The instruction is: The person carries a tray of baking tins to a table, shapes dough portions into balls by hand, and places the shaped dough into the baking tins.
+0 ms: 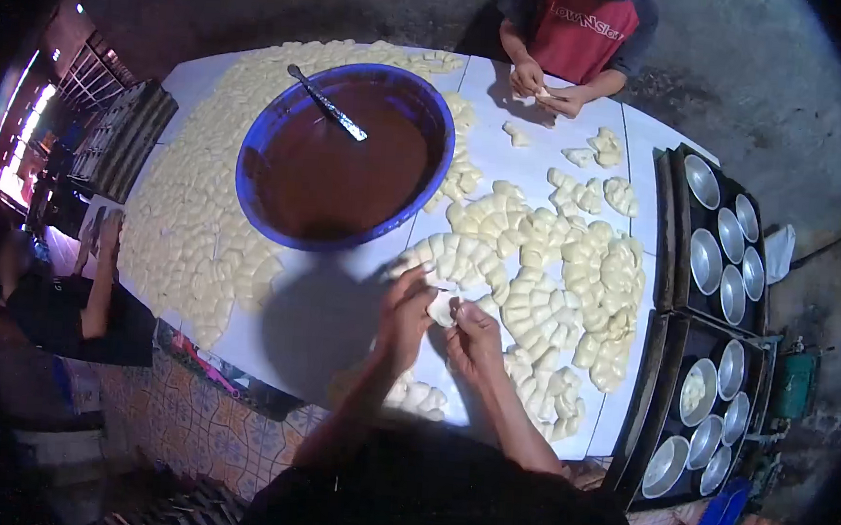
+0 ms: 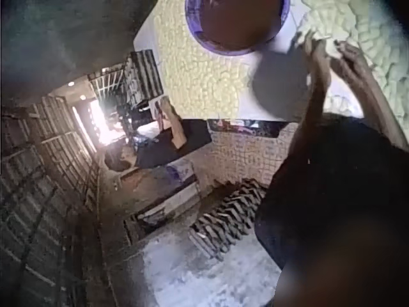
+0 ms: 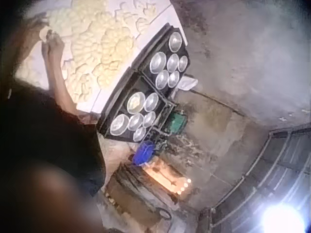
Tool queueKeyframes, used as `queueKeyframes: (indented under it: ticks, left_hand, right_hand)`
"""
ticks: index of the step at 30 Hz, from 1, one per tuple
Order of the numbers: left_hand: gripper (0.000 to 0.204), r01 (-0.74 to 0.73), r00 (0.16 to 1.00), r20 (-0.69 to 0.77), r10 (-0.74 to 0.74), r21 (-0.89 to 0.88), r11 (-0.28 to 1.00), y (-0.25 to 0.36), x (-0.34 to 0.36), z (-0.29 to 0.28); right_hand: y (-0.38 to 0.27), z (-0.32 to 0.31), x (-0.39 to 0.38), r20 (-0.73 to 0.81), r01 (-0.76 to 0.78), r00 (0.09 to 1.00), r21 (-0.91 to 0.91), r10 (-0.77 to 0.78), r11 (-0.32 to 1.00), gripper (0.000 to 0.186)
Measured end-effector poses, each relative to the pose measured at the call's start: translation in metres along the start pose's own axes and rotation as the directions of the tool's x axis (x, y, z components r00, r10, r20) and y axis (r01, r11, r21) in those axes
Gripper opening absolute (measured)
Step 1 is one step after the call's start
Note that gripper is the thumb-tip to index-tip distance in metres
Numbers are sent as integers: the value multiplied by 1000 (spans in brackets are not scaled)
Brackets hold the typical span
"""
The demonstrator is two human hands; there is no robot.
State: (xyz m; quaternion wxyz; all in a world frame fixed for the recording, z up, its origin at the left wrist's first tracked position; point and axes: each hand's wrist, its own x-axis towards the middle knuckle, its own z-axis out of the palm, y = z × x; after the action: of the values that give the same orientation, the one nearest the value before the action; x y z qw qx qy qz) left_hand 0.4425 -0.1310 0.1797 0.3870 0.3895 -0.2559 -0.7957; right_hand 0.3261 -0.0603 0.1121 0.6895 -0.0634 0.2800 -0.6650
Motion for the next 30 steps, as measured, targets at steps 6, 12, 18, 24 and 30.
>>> queueKeyframes:
  ticks: [6, 12, 18, 24, 30]
  left_hand:
    - [57, -288, 958, 158, 241, 517, 806, -28, -51, -15]
    - [56, -173, 983, 144, 113, 528, 832, -52, -71, -42]
    - [37, -503, 864, 362, 350, 611, 611, -62, -80, -53]
    - [12, -215, 975, 88, 203, 161, 963, -69, -96, -42]
    - [13, -301, 952, 180, 248, 387, 872, -81, -103, -60]
  right_hand:
    - [9, 25, -46, 47, 299, 848, -865, -528, 402, 31]
    - [12, 13, -72, 517, 467, 776, -856, -362, -221, 57]
    - [-5, 22, -83, 405, 476, 844, -868, -351, 143, 28]
    - [7, 30, -91, 247, 482, 848, -730, -470, 485, 21]
    - [18, 27, -102, 326, 446, 813, -881, -483, 155, 12]
